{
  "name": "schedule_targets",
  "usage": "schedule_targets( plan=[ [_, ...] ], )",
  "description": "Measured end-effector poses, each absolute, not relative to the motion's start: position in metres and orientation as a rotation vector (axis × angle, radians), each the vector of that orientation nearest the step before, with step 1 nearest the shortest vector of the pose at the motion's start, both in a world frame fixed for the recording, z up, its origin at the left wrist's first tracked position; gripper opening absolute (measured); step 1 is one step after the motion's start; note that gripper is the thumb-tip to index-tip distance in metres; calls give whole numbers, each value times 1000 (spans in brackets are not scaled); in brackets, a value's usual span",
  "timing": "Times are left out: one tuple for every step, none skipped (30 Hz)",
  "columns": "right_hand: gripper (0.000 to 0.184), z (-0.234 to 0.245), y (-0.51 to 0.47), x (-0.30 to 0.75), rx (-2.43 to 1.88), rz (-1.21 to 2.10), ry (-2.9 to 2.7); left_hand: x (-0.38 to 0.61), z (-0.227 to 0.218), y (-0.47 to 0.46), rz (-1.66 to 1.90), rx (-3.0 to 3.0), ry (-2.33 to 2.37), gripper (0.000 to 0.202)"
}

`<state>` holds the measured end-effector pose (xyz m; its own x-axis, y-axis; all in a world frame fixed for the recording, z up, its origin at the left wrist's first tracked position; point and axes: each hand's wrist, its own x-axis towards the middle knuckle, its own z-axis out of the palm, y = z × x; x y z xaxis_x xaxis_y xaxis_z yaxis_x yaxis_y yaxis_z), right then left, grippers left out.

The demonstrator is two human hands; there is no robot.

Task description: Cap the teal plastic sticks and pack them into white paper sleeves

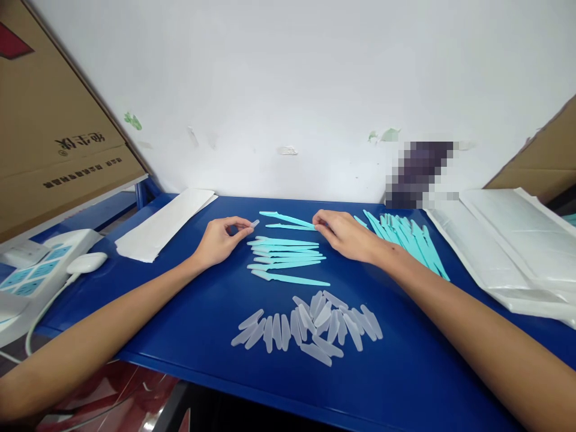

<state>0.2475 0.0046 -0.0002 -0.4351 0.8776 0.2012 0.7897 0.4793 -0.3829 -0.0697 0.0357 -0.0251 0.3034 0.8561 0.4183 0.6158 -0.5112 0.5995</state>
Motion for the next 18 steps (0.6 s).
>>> schedule_targets(
  plan=[
    [25,1,4,247,-1402,350,-2354,-70,-25,36,1041,2225,1314,17],
    [26,2,3,247,-1409,377,-2347,-70,-25,36,1052,2200,1300,16],
    [26,4,3,246,-1415,405,-2342,-70,-25,36,1063,2175,1287,15],
    [26,5,2,246,-1420,429,-2341,-70,-25,37,1074,2149,1278,16],
    [26,6,2,246,-1423,445,-2343,-71,-25,37,1083,2122,1274,20],
    [26,7,2,246,-1423,450,-2345,-71,-26,38,1088,2099,1273,25],
    [26,7,2,246,-1420,447,-2350,-71,-26,39,1089,2082,1277,28],
    [26,7,2,246,-1415,441,-2355,-71,-26,39,1084,2075,1285,30],
    [26,8,2,246,-1410,436,-2359,-71,-27,40,1078,2079,1295,30],
    [26,8,2,247,-1404,433,-2362,-72,-27,40,1071,2095,1302,28],
    [26,8,2,247,-1398,434,-2365,-72,-27,40,1063,2119,1304,26],
    [26,8,3,247,-1394,437,-2367,-72,-27,39,1056,2145,1302,24],
    [26,8,3,247,-1390,441,-2368,-72,-27,39,1054,2166,1297,23],
    [26,8,3,247,-1386,440,-2369,-71,-27,39,1058,2179,1292,23],
    [26,7,3,247,-1384,436,-2371,-71,-27,38,1066,2183,1289,23],
    [26,7,3,247,-1384,428,-2371,-71,-27,38,1070,2183,1289,24],
    [26,7,3,247,-1386,419,-2368,-71,-27,38,1073,2183,1290,24],
    [26,6,3,247,-1389,412,-2367,-71,-27,38,1071,2185,1291,24]
  ],
)
